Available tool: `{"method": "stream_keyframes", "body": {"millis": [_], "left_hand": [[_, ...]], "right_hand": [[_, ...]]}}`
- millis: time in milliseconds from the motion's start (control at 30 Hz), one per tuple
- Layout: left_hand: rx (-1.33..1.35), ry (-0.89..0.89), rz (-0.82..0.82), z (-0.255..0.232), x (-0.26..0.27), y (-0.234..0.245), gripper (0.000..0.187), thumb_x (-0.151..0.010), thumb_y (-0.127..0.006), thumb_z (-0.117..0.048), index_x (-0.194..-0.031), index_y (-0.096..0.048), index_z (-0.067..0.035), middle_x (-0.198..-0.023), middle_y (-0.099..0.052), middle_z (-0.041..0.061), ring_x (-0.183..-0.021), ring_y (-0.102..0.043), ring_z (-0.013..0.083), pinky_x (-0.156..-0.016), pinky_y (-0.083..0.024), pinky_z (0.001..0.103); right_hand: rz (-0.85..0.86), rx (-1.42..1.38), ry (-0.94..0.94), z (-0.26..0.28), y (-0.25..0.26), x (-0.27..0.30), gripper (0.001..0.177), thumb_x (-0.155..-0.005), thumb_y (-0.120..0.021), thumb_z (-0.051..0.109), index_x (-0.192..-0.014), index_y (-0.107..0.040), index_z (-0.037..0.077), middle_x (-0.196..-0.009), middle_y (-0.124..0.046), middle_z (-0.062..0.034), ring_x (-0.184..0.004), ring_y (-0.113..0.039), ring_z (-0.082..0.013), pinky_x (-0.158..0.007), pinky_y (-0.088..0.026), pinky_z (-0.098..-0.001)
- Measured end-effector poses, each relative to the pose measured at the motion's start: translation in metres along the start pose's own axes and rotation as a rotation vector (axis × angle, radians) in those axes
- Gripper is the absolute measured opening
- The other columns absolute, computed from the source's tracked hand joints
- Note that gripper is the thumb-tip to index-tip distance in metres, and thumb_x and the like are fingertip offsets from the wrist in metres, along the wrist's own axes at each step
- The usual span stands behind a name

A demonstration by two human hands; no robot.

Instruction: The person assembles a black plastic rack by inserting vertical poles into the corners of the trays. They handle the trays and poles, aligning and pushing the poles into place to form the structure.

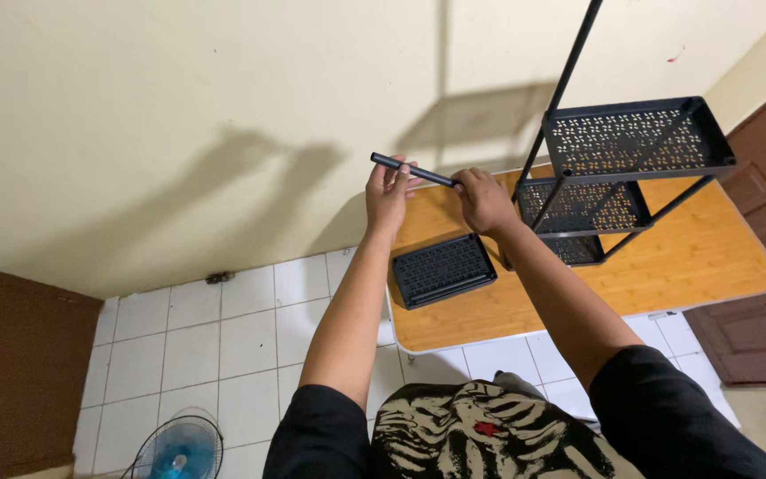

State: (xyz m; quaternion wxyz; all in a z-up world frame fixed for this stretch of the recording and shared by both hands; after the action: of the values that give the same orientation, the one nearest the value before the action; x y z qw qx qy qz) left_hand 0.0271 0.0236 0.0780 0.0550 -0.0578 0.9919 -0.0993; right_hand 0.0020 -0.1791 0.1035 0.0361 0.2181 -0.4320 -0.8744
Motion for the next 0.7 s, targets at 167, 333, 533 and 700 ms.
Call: {"method": "stream_keyframes", "body": {"millis": [167,333,533,700], "left_hand": [[-0.074,-0.063,0.108,-0.005,0.001,-0.029,0.035,-0.103,-0.062,-0.024,-0.131,-0.055,-0.004,-0.119,-0.074,0.011,-0.100,-0.076,0.0200,-0.070,-0.055,0.026],[-0.151,-0.043,0.146,-0.010,0.008,-0.055,0.032,-0.103,-0.059,-0.022,-0.129,-0.056,-0.004,-0.117,-0.075,0.009,-0.098,-0.074,0.0169,-0.068,-0.053,0.026],[-0.166,-0.170,0.131,-0.011,0.005,-0.084,0.031,-0.105,-0.061,-0.020,-0.129,-0.059,-0.002,-0.114,-0.075,0.011,-0.102,-0.073,0.0157,-0.090,-0.058,0.029],[-0.239,-0.233,0.125,-0.016,0.000,-0.110,0.030,-0.105,-0.060,-0.021,-0.129,-0.059,-0.003,-0.111,-0.076,0.011,-0.101,-0.074,0.0161,-0.090,-0.057,0.031]], "right_hand": [[-0.027,0.009,0.018,-0.004,0.016,0.007,0.020,-0.102,-0.052,0.019,-0.116,-0.062,0.009,-0.112,-0.066,-0.0137,-0.111,-0.060,-0.0382,-0.088,-0.043,-0.0536],[-0.029,0.015,-0.008,-0.006,0.027,0.012,0.019,-0.102,-0.053,0.020,-0.115,-0.062,0.010,-0.112,-0.067,-0.0121,-0.108,-0.061,-0.0362,-0.086,-0.043,-0.0530],[-0.062,0.008,0.043,-0.021,0.039,0.014,0.018,-0.103,-0.054,0.020,-0.115,-0.061,0.009,-0.103,-0.068,-0.0129,-0.097,-0.064,-0.0383,-0.085,-0.043,-0.0528],[-0.032,0.009,0.039,-0.035,0.055,0.009,0.019,-0.101,-0.057,0.021,-0.114,-0.061,0.007,-0.097,-0.069,-0.0133,-0.092,-0.064,-0.0394,-0.083,-0.042,-0.0535]]}}
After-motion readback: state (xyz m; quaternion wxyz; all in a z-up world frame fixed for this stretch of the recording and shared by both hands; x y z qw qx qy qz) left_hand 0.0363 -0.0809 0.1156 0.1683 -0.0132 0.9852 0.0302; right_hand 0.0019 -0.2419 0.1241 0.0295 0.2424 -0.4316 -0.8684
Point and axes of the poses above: each hand's wrist, its own x-axis away from the middle knuckle, its own y-axis out of the back of the hand, z = x × y, the point moved 1 cm from there along -x, towards the middle knuckle
